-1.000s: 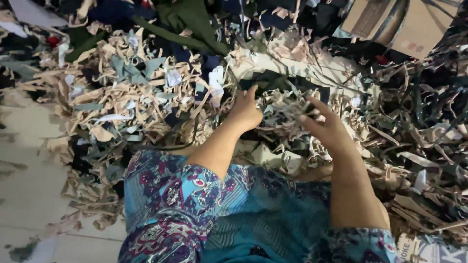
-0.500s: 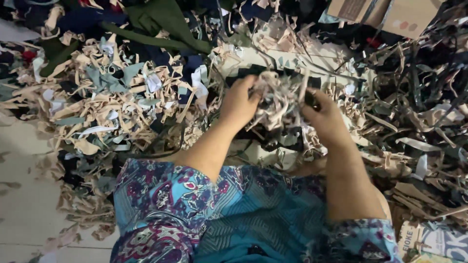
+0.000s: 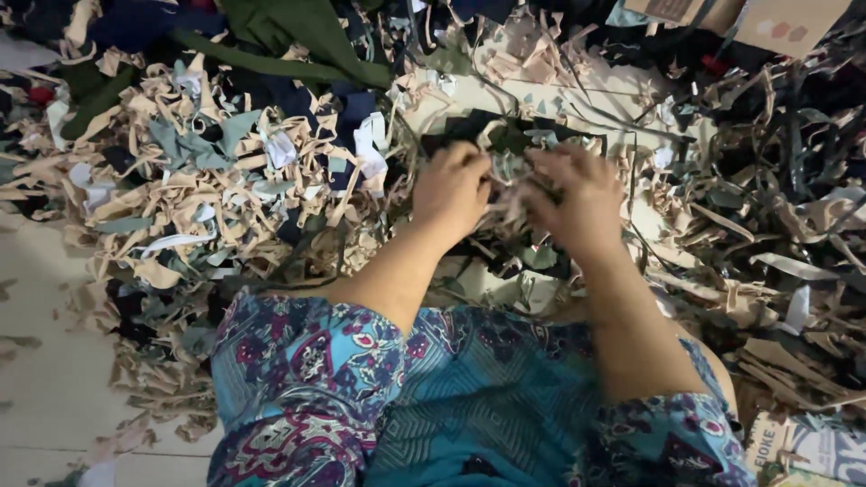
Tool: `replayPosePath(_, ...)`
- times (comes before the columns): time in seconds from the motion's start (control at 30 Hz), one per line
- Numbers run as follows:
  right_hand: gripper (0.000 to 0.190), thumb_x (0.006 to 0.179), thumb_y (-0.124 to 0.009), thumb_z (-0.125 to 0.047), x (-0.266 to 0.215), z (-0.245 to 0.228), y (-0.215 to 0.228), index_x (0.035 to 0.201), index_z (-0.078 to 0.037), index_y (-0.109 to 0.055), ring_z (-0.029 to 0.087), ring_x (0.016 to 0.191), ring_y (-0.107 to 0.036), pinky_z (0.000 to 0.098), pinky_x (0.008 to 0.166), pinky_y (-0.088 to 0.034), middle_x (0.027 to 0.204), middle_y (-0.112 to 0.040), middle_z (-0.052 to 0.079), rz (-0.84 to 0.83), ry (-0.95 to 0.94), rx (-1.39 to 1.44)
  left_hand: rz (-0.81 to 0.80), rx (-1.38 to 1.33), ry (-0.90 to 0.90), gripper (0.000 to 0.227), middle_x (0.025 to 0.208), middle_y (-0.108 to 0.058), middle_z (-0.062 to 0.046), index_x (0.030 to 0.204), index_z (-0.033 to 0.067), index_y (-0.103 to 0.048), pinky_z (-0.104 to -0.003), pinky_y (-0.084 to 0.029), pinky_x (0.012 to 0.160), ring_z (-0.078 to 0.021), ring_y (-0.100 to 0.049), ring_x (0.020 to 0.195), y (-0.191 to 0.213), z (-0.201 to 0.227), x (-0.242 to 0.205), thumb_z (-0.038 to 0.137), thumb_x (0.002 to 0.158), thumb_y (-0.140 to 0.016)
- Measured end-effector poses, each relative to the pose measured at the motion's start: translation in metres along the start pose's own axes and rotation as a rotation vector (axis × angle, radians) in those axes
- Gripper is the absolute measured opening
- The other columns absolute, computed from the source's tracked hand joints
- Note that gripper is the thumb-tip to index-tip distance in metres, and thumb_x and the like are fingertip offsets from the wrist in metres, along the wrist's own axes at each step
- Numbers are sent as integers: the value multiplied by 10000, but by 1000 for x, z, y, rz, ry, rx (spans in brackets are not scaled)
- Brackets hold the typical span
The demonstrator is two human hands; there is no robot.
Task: Sorting through fabric scraps to identify and organize specific pieces
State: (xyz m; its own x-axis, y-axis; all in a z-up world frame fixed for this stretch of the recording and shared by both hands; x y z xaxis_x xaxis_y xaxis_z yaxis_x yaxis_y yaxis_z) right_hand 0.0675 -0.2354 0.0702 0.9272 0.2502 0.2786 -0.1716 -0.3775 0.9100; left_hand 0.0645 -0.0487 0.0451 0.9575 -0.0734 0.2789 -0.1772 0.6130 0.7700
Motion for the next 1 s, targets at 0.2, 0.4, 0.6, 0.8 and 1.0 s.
replayPosePath(0.2, 184, 984, -660, -184, -1, 30, -37, 1150, -175, -739, 428, 967, -683, 533, 835, -550, 992, -682, 155, -80, -127, 180, 103, -282, 59, 412, 1212, -579, -51, 1304, 258, -585, -515, -579, 858, -353, -681, 1071, 28, -2, 8, 88, 928, -600)
replayPosePath(0.4, 289, 909, -830, -134, 17, 27, 3, 1188, -166, -763, 397, 1012, -691, 471, 861, -549, 1048, -711, 143, 55, -172, 343, 202, -166, -241, 122, 987, -630, 131, 822, 329, -667, -412, -562, 768, -215, -651, 991, 39, 53, -7, 217, 781, -694)
replayPosePath(0.6, 519, 872, -815, -456, 8, -2, -20, 1337, -244, -724, 396, 1185, -576, 544, 961, -486, 1288, -603, 107, -215, 62, 39, -189, 228, -299, 75, 1266, -560, -81, 889, 199, -723, -499, -354, 980, -348, -441, 1326, -3, 66, -35, 210, 819, -699)
replayPosePath(0.8, 395, 843, -811, -180, 1, 50, -38, 1233, -203, -754, 370, 1072, -676, 463, 932, -550, 1220, -662, 100, -133, -56, 44, -537, 90, -207, 129, 1180, -645, 62, 942, 347, -789, -452, -337, 1017, -231, -451, 1308, 0, 62, -48, 327, 825, -738)
replayPosePath(1.0, 430, 920, -763, -153, -16, 23, 23, 1335, -250, -700, 394, 1209, -632, 523, 951, -529, 1361, -647, 97, -238, -183, 280, -322, -14, -161, 315, 1289, -667, -32, 1157, 305, -762, -474, -530, 948, -357, -634, 1196, 22, 43, -31, 142, 914, -645)
Point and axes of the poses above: each hand's wrist, its own x-axis towards the middle knuckle, its own y-axis out of the back of the hand, z = x × y, the point moved 10 cm from there along x, towards the middle knuckle
